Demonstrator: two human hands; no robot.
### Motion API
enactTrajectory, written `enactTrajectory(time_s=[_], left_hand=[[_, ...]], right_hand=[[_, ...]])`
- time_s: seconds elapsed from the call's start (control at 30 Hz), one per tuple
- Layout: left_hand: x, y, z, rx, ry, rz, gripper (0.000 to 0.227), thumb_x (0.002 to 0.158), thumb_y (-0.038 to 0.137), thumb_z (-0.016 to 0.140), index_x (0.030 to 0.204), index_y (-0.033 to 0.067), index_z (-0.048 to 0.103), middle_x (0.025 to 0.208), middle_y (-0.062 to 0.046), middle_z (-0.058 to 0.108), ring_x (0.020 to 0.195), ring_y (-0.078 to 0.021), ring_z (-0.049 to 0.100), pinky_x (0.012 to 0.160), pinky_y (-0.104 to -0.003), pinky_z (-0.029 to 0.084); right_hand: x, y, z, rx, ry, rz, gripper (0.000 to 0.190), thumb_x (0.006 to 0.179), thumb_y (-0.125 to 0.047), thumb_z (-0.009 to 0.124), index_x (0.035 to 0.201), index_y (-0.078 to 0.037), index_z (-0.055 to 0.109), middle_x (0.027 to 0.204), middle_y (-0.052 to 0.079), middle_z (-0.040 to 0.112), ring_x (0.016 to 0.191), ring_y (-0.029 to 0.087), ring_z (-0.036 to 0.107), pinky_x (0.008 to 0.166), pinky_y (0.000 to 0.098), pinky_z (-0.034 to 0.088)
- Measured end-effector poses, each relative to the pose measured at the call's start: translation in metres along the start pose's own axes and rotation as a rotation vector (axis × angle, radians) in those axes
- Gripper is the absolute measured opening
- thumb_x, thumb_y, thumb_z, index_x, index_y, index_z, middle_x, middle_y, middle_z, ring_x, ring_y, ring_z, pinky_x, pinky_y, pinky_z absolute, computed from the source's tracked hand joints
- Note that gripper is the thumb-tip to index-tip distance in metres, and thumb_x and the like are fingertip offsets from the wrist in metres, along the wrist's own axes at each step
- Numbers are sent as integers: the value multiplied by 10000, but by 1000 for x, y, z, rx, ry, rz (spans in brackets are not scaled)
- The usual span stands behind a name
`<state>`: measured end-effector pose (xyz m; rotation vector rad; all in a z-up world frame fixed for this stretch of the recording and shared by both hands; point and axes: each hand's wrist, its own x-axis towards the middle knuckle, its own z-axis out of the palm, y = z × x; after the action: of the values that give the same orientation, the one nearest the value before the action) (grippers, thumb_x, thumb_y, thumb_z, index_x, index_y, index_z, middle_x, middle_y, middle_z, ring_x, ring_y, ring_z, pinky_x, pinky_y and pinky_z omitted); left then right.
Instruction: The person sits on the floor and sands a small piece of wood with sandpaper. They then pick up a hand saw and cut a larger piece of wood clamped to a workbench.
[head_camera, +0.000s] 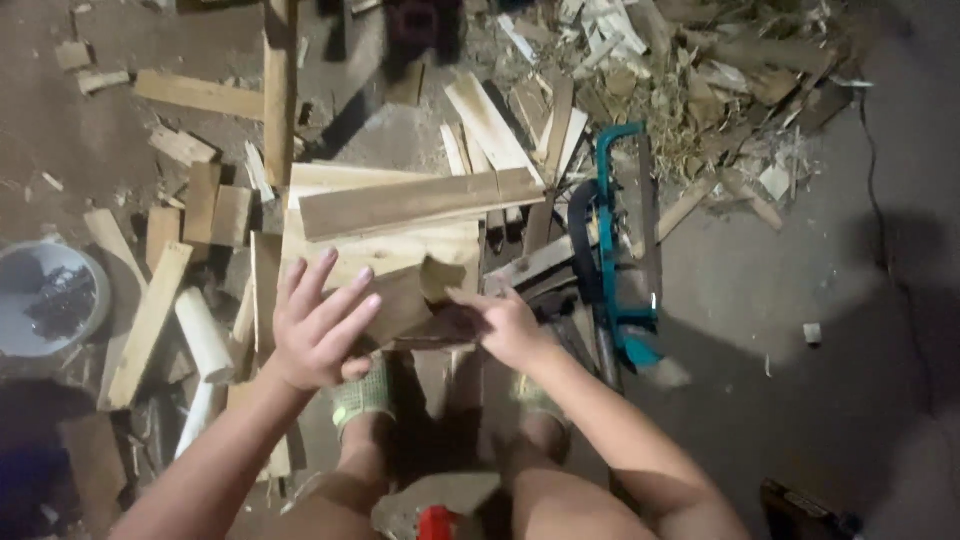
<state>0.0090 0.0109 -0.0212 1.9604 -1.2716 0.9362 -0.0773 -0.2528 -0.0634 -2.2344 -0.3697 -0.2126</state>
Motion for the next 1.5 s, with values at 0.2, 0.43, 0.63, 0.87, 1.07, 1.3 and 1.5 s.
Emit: enactTrajectory(time_s=[0.2,0.43,0.63,0.87,1.07,1.3,1.5], left_hand=[[14,22,23,51,7,65,696,1014,710,323,1301,225,731,1333,-34,728,1348,-467,549,1239,-585,270],[43,27,4,72,41,49,706,1042,678,286,1260,200,757,1295,-30,746,1260,-431,623,1181,-566,359],[-5,50,17,102,57,113,550,1076,614,318,1262,222,656,1379,34,695,1257,-346,626,1203,-602,296],[6,42,-13,119,-47,-9,668,1058,664,270,1257,214,721,1345,-3,716,1256,-369,635,1202,-618,284],[-4,40,-5,138,-27,70,587,1102,567,210,1333,273,663,1452,41,645,1313,-307,602,1183,-585,305],[-18,33,5,99,-28,34,658,1053,649,247,1385,236,637,1433,-98,650,1305,-373,611,1179,-667,295],[-24,31,3,133,-41,36,669,1043,663,267,1391,226,634,1440,-84,649,1313,-341,602,1190,-642,292]], right_hand=[[33,-93,-18,299,43,64,455,764,-88,738,1206,-190,714,1085,36,784,1018,268,749,1021,422,533],[16,-35,-1,6,-36,507,171,945,-292,643,1051,-266,775,922,9,782,913,244,746,887,395,579],[15,-97,5,451,117,245,105,951,-66,668,861,-49,719,837,117,746,909,311,746,1130,534,426],[7,-50,8,-9,125,220,184,943,-212,699,1086,-142,791,995,213,753,1013,397,716,931,482,568],[10,-46,6,179,221,33,73,923,-86,710,966,-53,759,1029,177,774,1033,372,720,1022,459,504],[1,-54,21,37,99,-89,393,1055,-286,408,1122,-87,741,1289,120,722,1235,237,662,1247,473,199],[-20,15,5,-82,45,76,395,888,-38,689,1264,-157,678,1246,38,751,1170,168,703,1238,531,249]])
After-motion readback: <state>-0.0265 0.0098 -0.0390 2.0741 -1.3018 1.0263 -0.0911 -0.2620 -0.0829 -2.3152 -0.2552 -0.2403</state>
